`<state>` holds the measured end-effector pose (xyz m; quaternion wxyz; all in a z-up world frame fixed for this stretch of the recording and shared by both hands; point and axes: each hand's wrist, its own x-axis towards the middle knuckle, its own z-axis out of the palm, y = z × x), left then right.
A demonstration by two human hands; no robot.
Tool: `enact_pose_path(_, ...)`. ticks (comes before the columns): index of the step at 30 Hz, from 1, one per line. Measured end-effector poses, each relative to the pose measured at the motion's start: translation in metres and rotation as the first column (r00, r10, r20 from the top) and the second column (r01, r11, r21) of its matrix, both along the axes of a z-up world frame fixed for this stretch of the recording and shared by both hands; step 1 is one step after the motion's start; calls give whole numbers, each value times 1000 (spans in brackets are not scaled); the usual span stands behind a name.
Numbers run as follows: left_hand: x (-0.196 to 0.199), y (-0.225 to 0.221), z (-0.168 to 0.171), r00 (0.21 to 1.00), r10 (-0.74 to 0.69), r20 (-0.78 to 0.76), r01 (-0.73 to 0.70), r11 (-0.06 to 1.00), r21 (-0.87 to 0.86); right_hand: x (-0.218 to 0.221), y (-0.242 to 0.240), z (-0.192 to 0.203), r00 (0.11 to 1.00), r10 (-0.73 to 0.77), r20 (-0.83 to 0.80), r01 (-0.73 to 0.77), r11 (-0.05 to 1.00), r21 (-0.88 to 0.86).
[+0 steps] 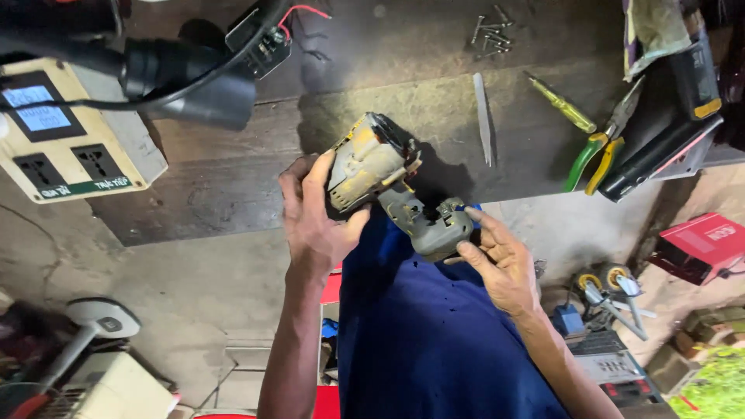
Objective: Disassembling and reassembling a cordless power drill on a workbench using various hand tools
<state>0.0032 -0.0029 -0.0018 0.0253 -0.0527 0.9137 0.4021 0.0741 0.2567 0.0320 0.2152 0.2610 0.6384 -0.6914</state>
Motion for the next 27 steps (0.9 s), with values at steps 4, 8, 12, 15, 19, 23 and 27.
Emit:
enact_pose_path(4, -2, -2, 3, 1000, 18, 11, -18, 998, 59, 3, -1, -2, 1000, -24, 3, 24, 1000, 14)
enact_pose_path(8, -2, -5, 5, 999, 4, 50, -6, 999, 47, 1, 0, -1, 998, -63, 13, 63, 998, 11)
enact_pose_path(12, -1, -5, 0, 998, 9, 64, -12, 999, 49, -7, -8, 6, 997, -71, 17, 71, 997, 20)
enact_pose_path(15, -4, -4, 2, 996, 8, 94, -13, 998, 60, -9, -10, 9, 999, -34, 15, 33, 998, 54)
enact_pose_path(19, -4, -5, -3, 993, -3, 118, -4, 998, 64, -7, -8, 7, 999, -38, 5, 37, 998, 48)
enact_pose_path(23, -8, -3, -3, 999, -5, 52, 2, 998, 61, -4, -5, 8, 1000, 29, 3, -29, 992, 124)
enact_pose_path(27, -10, -2, -4, 1000, -23, 12, 22, 1000, 18, -15, -6, 8, 998, 64, 24, -67, 985, 160)
